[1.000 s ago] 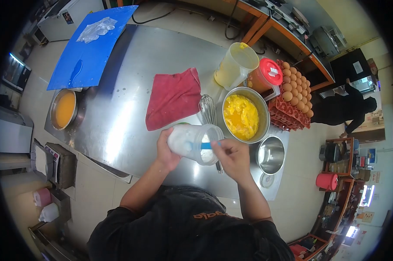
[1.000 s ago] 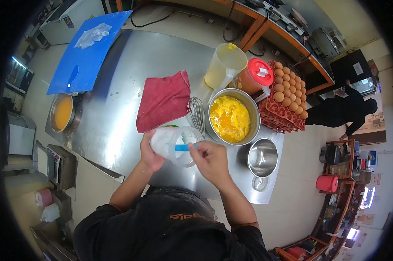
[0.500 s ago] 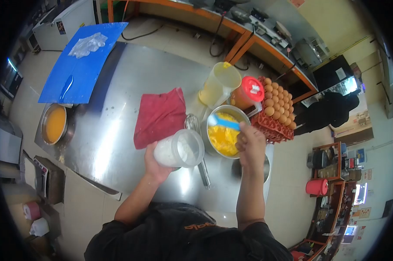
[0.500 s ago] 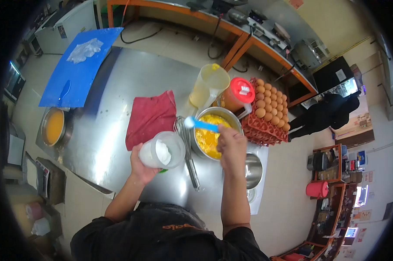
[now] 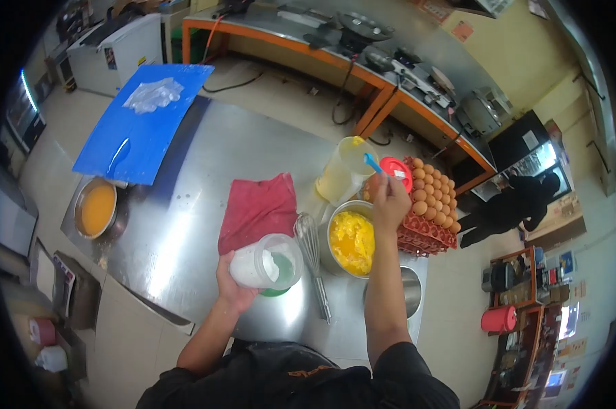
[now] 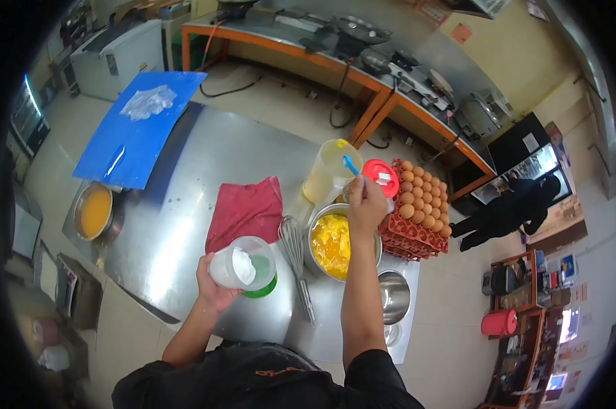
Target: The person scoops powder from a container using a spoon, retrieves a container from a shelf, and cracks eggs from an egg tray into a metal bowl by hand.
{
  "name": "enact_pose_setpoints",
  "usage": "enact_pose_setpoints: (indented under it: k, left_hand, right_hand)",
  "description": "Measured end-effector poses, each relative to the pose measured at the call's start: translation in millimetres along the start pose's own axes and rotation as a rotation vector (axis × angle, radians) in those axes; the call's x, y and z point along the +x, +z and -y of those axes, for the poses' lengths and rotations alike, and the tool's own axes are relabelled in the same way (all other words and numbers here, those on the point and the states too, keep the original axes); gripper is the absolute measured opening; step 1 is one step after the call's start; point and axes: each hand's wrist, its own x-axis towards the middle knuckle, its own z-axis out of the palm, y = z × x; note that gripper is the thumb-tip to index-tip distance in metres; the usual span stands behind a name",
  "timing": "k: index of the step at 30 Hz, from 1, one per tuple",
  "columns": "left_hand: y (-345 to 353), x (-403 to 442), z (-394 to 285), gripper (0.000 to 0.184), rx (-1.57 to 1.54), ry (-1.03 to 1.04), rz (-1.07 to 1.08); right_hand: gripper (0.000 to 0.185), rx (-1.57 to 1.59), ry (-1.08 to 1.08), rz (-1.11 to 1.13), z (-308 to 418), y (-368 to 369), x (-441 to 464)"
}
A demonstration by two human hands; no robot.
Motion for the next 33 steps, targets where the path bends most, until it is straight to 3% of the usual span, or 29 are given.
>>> enact_pose_setpoints:
  k: [4,8,10,13,16,19,22,28,29,33]
  left_hand:
    - [-2.6,0.9,-0.1,0.064,-0.035,0.056,-0.031]
    - [-6.7,9.2,4.4,0.061,-0.063,0.113,0.051]
    - [-2.5,11.2,7.2,0.062,-0.03,0.136,0.084]
    - [3.1,13.5,7.9,0.062,0.029,0.139,0.098]
    - [5.0,13.7,9.4,0.062,0.055,0.132,0.037]
    - [6.4,12.8,10.1,0.062,0.034,0.09,-0.037]
    - [4.5,13.3,11.9,0.064,0.017,0.048,-0.076]
    - [13.2,10.7,10.0,0.071,0.013,-0.006,-0.035]
    - [10.8,10.2,10.6,0.072,0.016,-0.005,-0.006]
    - [1.0,5.8,11.9,0.072,0.013,0.014,-0.03]
  right_hand:
    - [0.012,0.337,0.167,0.19,87.0,-44.9,-36.6]
    - [0.006,0.276,-0.069,0.739,139.5,-75.6,-71.4]
    - [0.007,0.156,-0.291,0.715,146.7,-62.1,-90.6]
    - [0.009,0.11,-0.329,0.842,141.3,-57.5,-109.6]
    - [0.014,0.258,-0.013,0.862,131.9,-57.2,-121.8]
    - [0.021,0.323,0.413,0.78,119.7,-58.5,-130.2]
    - [0.029,0.399,0.662,0.752,114.5,-58.5,-127.8]
    - [0.031,0.654,0.919,0.574,98.4,-67.8,-105.7]
    - [0.032,0.721,0.958,0.5,94.0,-70.1,-94.3]
    - [0.03,0.594,0.677,0.108,84.9,-73.6,-22.9]
